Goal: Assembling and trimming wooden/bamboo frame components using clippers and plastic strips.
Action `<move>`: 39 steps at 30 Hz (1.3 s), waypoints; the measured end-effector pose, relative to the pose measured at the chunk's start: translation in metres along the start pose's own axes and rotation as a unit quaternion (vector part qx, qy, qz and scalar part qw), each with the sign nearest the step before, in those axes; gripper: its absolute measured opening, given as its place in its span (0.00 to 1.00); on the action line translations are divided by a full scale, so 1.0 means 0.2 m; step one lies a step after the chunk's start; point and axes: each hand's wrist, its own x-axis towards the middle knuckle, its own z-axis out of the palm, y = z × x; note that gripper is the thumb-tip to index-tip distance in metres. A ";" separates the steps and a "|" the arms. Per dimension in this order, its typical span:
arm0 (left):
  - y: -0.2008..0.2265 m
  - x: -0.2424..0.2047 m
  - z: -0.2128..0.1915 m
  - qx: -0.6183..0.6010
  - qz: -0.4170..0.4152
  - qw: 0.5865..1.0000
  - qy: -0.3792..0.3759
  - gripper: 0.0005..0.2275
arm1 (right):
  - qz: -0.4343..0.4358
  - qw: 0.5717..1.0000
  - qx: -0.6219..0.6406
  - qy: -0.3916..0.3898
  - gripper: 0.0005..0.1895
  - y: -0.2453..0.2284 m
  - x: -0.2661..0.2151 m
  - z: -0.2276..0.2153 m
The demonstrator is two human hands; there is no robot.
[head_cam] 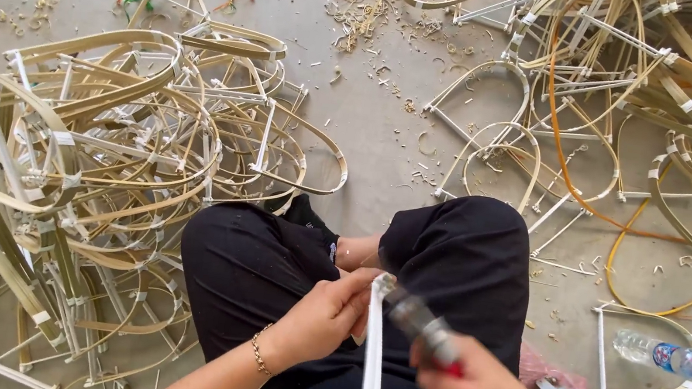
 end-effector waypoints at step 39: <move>-0.09 0.23 0.22 -0.059 -0.067 0.992 -0.092 0.12 | 0.004 0.972 -0.183 0.146 0.53 -0.14 -0.17 -0.07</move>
